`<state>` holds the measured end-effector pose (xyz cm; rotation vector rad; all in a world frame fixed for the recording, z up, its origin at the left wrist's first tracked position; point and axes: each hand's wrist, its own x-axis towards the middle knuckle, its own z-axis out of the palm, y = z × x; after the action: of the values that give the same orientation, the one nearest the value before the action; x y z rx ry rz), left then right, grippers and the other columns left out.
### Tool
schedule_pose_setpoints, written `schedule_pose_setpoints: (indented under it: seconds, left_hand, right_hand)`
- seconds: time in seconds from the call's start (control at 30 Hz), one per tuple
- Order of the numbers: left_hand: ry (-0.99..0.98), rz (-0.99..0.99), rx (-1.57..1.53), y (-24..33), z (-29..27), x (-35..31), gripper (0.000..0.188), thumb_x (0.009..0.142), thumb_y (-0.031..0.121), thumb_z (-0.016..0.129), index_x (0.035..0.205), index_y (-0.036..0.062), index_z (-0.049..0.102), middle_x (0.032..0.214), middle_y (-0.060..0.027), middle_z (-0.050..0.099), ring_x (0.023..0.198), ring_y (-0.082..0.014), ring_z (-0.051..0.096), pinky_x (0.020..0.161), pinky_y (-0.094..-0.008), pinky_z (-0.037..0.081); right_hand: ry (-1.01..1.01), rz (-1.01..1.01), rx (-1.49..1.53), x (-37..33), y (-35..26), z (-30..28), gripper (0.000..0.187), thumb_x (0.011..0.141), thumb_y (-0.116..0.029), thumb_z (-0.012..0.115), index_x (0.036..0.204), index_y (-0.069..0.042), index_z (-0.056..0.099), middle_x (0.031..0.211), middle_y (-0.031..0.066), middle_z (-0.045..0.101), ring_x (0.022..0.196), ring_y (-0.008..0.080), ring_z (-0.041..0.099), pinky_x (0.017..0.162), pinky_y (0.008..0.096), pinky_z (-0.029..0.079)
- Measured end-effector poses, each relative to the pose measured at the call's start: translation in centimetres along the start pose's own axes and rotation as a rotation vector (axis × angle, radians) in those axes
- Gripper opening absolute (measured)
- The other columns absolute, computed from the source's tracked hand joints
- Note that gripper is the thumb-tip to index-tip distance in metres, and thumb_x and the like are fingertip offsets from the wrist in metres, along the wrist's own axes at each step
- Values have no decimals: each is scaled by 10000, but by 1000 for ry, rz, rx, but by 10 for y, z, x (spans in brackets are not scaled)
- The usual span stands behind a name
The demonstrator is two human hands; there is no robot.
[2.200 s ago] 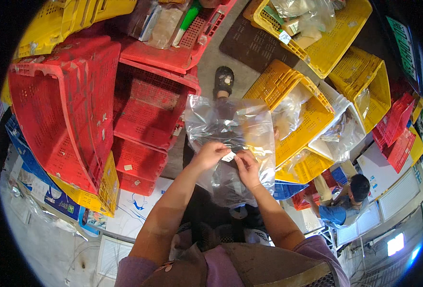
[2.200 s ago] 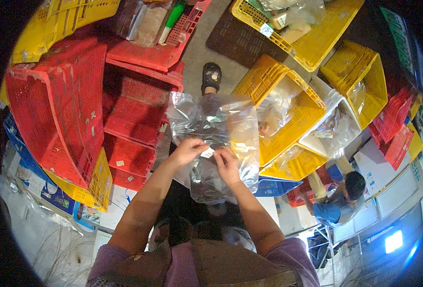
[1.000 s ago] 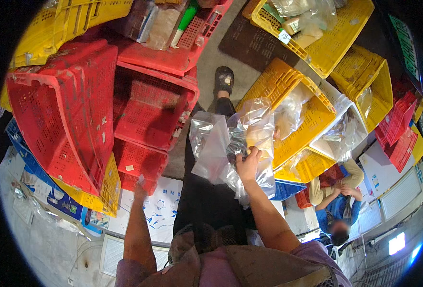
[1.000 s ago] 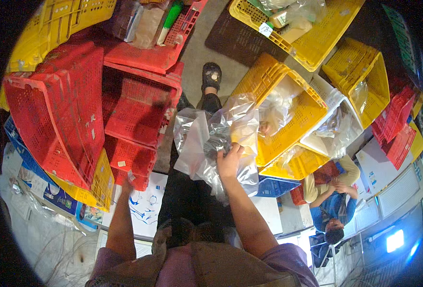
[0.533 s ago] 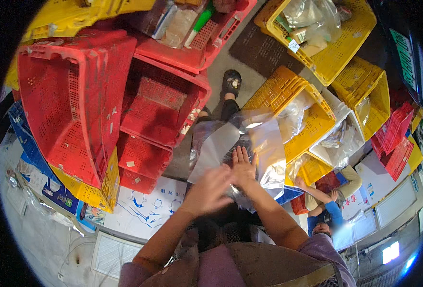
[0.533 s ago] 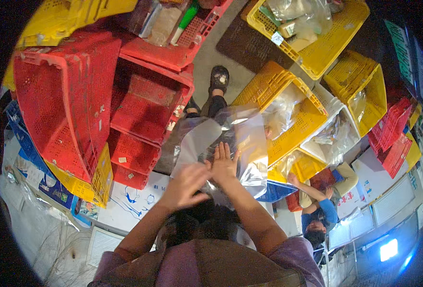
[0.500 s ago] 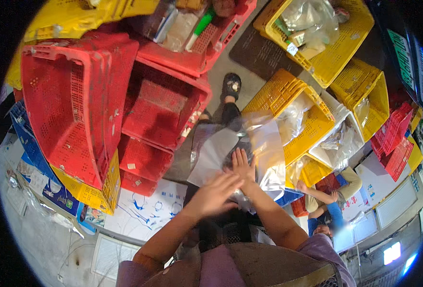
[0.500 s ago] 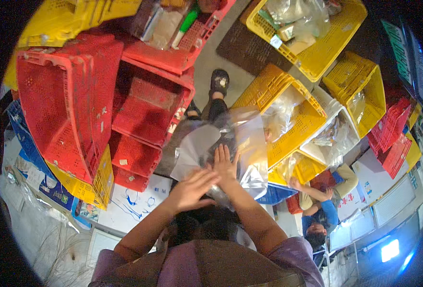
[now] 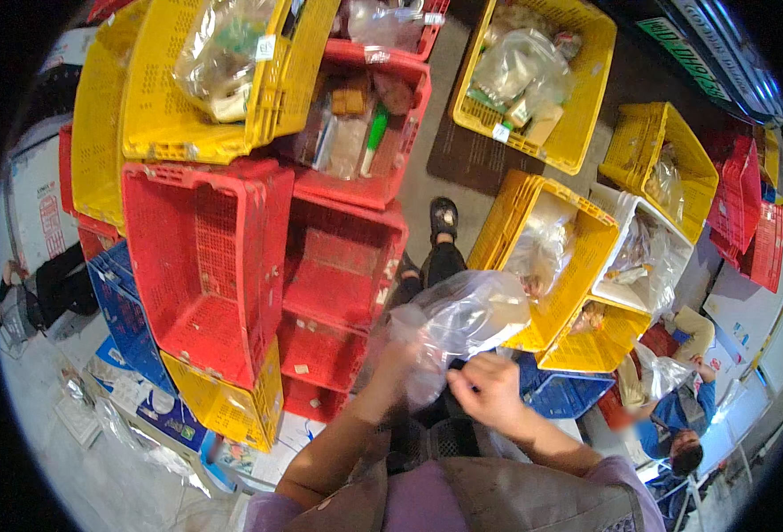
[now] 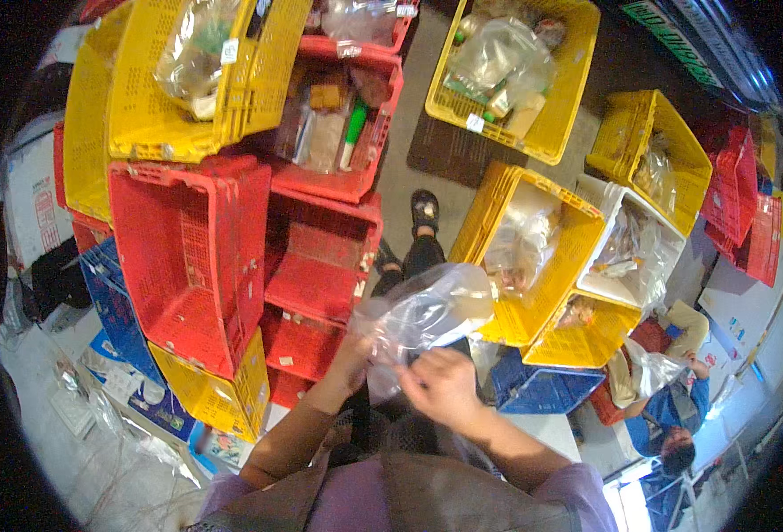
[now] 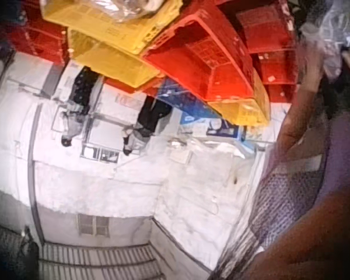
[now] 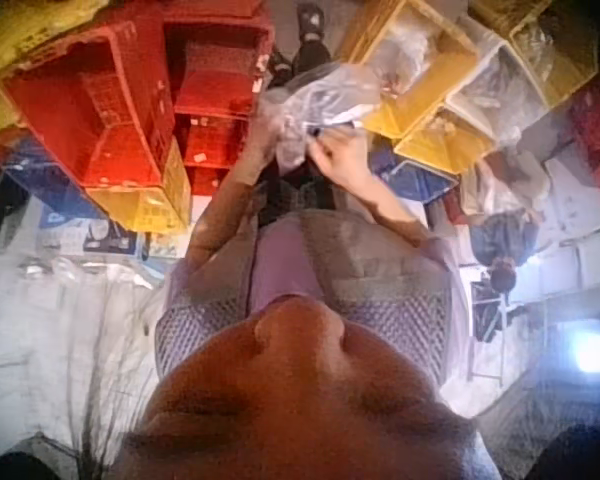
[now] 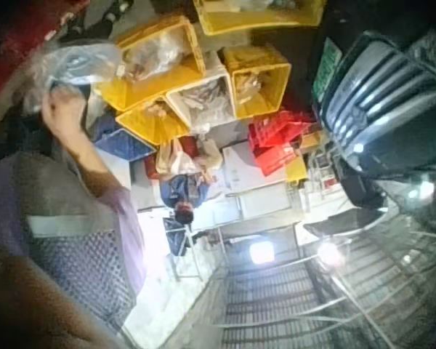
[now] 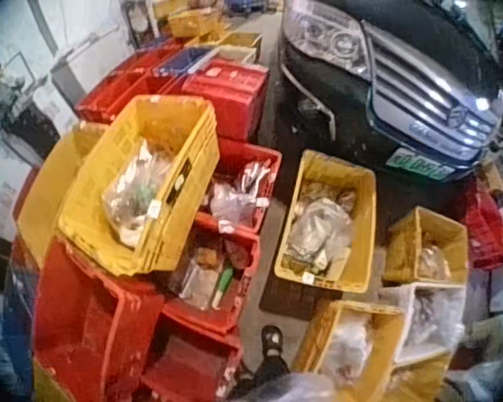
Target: The person repeatedly picks packaged frozen items from stacked red, yellow, and blue crates, places them into clear plastic bags, ties the bags, and puts them into an open chest freezer. The person also moves crates to access items and continues the cycle of bagging and storing.
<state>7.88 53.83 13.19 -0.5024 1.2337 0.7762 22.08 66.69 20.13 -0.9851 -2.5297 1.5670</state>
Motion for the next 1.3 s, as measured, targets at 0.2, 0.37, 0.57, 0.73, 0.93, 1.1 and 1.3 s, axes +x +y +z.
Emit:
schedule_pose_setpoints:
  seconds: [0.2, 0.37, 0.57, 0.73, 0.93, 1.1, 1.3]
  left_hand:
    - [-81, 535, 430, 43, 51, -28, 322, 905, 124, 603, 1204, 13, 558, 1000, -38, 629, 896, -145, 601, 780, -289, 489]
    - [-14, 768, 805, 87, 84, -31, 181, 835, 81, 667, 1014, 58, 681, 833, -76, 669, 773, -140, 636, 684, -283, 494]
    - [220, 921, 1256, 116, 115, -28, 303, 676, 159, 828, 631, 29, 557, 705, -89, 669, 649, -174, 640, 599, -300, 486]
    - [-112, 709, 870, 131, 120, -18, 181, 746, 43, 764, 794, 19, 591, 815, -45, 672, 743, -105, 627, 679, -270, 497]
    - [-170, 380, 1055, 142, 109, 11, 192, 787, -19, 699, 965, 26, 642, 776, 33, 620, 730, -31, 561, 646, -214, 460]
    - [-33, 347, 461, 191, 63, 67, 148, 838, 31, 657, 983, 45, 635, 815, -33, 645, 765, -115, 619, 714, -269, 522]
    - [94, 607, 97, 310, 15, 135, 145, 968, 174, 492, 1023, 50, 543, 926, -73, 594, 819, -160, 593, 751, -316, 527]
  right_hand:
    - [125, 339, 193, 14, 28, -2, 270, 743, -198, 748, 761, -20, 547, 748, 129, 555, 698, 312, 576, 605, 387, 462]
    - [117, 194, 358, 26, 51, -32, 123, 751, -38, 681, 803, -8, 574, 759, 147, 564, 720, 324, 592, 630, 393, 473]
    - [207, 251, 521, 26, 62, -62, 152, 786, 43, 632, 919, -28, 653, 856, 153, 646, 768, 288, 635, 664, 327, 494]
    - [170, 177, 521, 25, 78, -69, 113, 821, 29, 605, 927, -2, 631, 872, 151, 634, 769, 262, 632, 672, 308, 475]
    - [169, 295, 628, 22, 90, -58, 97, 901, -57, 566, 880, 26, 612, 840, 159, 614, 731, 253, 607, 649, 314, 460]
    - [597, 647, 416, -13, 142, -1, 124, 900, -90, 580, 861, 19, 624, 811, 127, 630, 716, 219, 632, 564, 305, 485]
    - [538, 1273, 456, -102, 181, 68, 149, 871, -85, 601, 936, 38, 656, 933, 127, 660, 807, 197, 642, 697, 320, 545]
